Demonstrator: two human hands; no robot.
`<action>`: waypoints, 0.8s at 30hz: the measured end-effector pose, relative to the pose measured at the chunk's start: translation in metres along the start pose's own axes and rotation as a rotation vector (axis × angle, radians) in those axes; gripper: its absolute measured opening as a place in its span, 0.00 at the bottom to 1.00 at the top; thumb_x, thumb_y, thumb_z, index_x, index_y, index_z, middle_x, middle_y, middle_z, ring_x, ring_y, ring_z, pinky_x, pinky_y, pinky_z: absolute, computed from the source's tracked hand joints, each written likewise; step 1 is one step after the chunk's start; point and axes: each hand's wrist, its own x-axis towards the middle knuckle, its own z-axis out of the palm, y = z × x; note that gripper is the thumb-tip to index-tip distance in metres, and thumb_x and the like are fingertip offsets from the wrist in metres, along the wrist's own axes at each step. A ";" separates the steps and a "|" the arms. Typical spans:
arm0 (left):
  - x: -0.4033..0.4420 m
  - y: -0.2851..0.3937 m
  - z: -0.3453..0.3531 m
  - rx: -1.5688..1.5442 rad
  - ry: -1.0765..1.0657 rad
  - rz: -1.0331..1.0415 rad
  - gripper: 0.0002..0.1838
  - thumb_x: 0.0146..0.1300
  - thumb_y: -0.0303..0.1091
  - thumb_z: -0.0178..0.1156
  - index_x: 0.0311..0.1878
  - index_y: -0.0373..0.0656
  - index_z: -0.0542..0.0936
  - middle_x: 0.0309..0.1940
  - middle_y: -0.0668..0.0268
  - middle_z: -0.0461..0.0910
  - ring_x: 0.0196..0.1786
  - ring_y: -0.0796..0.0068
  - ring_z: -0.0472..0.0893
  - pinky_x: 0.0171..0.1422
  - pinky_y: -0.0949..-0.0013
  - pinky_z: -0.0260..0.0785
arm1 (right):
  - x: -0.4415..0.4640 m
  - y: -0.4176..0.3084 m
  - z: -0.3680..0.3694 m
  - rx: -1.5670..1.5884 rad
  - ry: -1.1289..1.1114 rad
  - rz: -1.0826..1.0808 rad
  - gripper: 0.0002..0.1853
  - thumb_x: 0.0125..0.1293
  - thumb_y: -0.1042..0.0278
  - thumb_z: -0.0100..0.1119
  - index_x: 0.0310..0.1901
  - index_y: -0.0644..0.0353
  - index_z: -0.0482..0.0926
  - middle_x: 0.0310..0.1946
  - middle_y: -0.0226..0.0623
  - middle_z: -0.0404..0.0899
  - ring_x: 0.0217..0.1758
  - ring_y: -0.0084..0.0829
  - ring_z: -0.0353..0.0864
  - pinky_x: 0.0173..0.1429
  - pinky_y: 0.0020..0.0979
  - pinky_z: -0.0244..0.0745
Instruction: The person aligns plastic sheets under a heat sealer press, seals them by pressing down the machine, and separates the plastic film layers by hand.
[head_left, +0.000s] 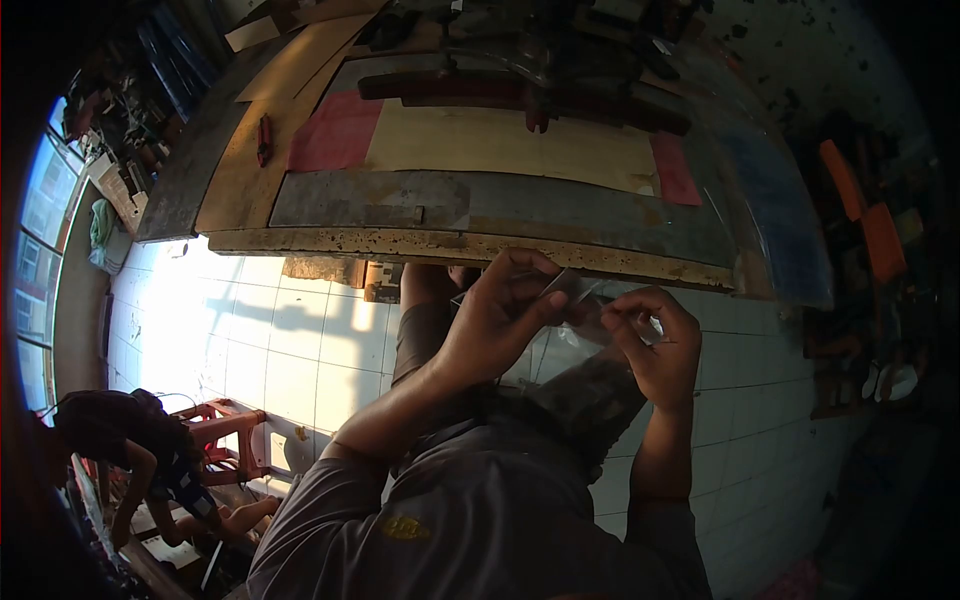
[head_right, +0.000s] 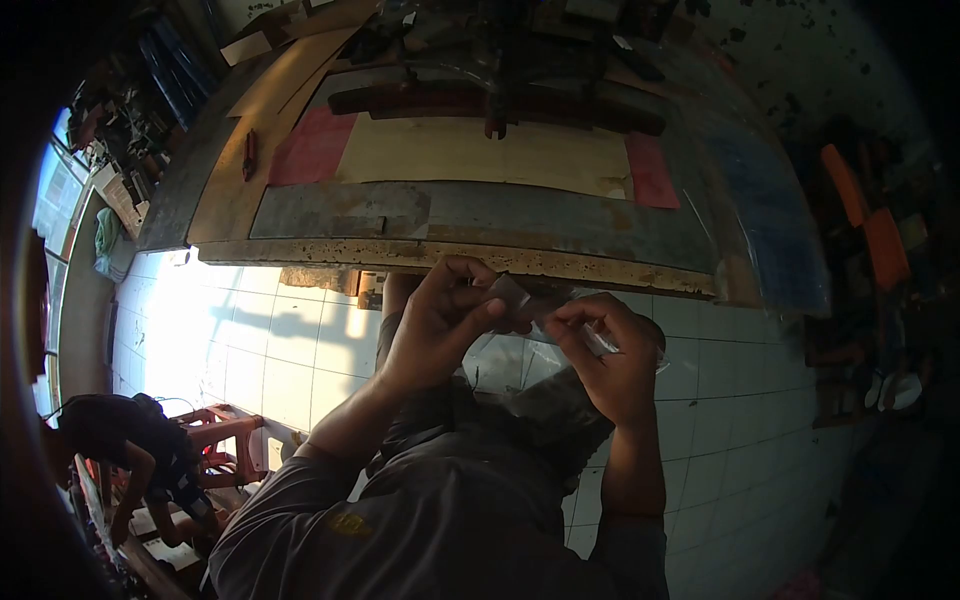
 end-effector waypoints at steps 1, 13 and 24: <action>0.000 0.002 -0.001 0.030 -0.004 -0.006 0.17 0.79 0.28 0.60 0.64 0.32 0.70 0.49 0.55 0.89 0.55 0.69 0.88 0.60 0.68 0.81 | 0.000 0.000 0.000 0.006 -0.002 0.003 0.09 0.63 0.74 0.77 0.42 0.59 0.86 0.36 0.29 0.90 0.37 0.20 0.87 0.40 0.24 0.71; 0.000 -0.003 -0.005 0.120 0.007 -0.086 0.15 0.79 0.27 0.60 0.62 0.28 0.78 0.54 0.52 0.87 0.57 0.62 0.88 0.65 0.61 0.83 | -0.001 0.000 -0.001 0.063 -0.026 0.067 0.09 0.62 0.77 0.75 0.43 0.58 0.86 0.37 0.28 0.90 0.38 0.18 0.86 0.44 0.24 0.71; 0.001 -0.004 -0.001 0.053 0.038 -0.092 0.14 0.78 0.27 0.62 0.60 0.28 0.79 0.52 0.54 0.88 0.58 0.63 0.88 0.65 0.62 0.83 | 0.000 -0.001 -0.002 0.087 -0.050 0.059 0.10 0.62 0.79 0.74 0.44 0.60 0.86 0.39 0.31 0.89 0.41 0.22 0.87 0.48 0.26 0.76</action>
